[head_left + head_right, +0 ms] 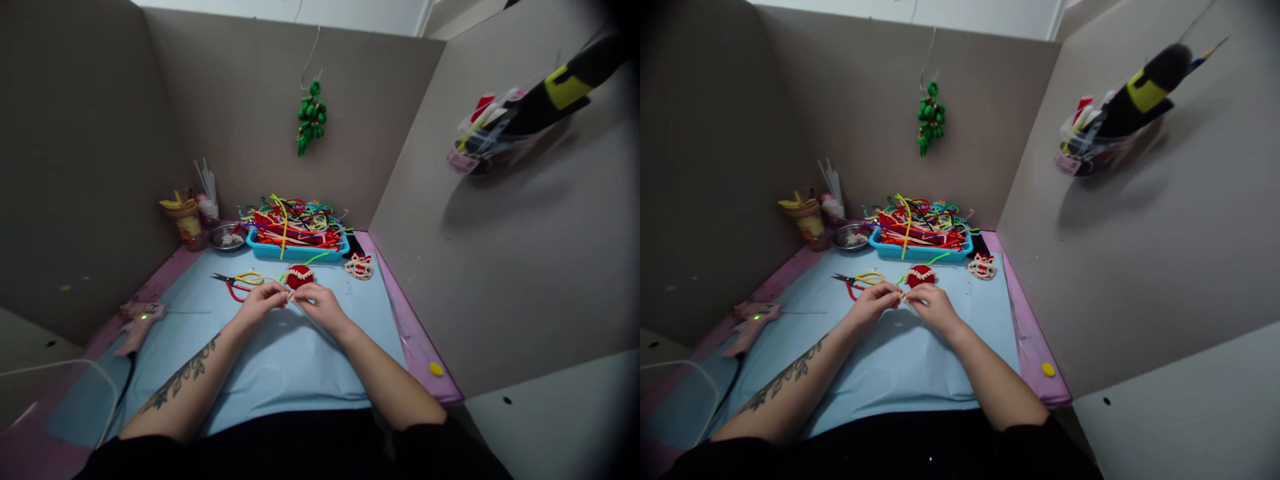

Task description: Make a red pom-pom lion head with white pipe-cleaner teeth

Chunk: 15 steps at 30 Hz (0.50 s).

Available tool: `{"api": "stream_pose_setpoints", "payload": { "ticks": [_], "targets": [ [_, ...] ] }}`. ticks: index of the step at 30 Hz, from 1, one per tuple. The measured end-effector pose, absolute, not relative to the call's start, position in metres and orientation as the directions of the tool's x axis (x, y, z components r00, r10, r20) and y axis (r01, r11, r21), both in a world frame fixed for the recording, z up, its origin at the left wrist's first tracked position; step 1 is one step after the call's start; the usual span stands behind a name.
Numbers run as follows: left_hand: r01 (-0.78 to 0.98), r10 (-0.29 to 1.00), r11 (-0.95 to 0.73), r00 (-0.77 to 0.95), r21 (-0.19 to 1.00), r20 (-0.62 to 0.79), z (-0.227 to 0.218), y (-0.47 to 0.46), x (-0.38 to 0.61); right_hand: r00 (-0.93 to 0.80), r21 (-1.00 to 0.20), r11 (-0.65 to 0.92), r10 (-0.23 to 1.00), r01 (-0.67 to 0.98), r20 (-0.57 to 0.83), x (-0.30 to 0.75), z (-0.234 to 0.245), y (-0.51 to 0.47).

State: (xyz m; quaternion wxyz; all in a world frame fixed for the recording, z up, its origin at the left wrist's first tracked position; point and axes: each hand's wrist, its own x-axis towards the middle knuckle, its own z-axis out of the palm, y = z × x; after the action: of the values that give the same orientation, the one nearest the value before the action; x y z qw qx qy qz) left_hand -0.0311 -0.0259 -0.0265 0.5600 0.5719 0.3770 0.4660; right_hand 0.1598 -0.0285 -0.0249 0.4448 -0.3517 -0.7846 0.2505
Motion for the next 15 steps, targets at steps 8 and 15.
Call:
{"api": "stream_pose_setpoints", "payload": {
  "ticks": [8,15],
  "targets": [
    [-0.034,0.949,-0.195,0.244,0.98,0.198,-0.026,-0.022,-0.031,-0.388,-0.949,0.305,0.886,0.078,0.253,0.157,-0.025,-0.031],
    [-0.079,0.951,-0.168,0.248,0.983,0.182,-0.023,-0.025,-0.03,-0.257,-0.85,0.383,0.917,0.362,0.304,0.15,-0.011,-0.041]
  ]
}}
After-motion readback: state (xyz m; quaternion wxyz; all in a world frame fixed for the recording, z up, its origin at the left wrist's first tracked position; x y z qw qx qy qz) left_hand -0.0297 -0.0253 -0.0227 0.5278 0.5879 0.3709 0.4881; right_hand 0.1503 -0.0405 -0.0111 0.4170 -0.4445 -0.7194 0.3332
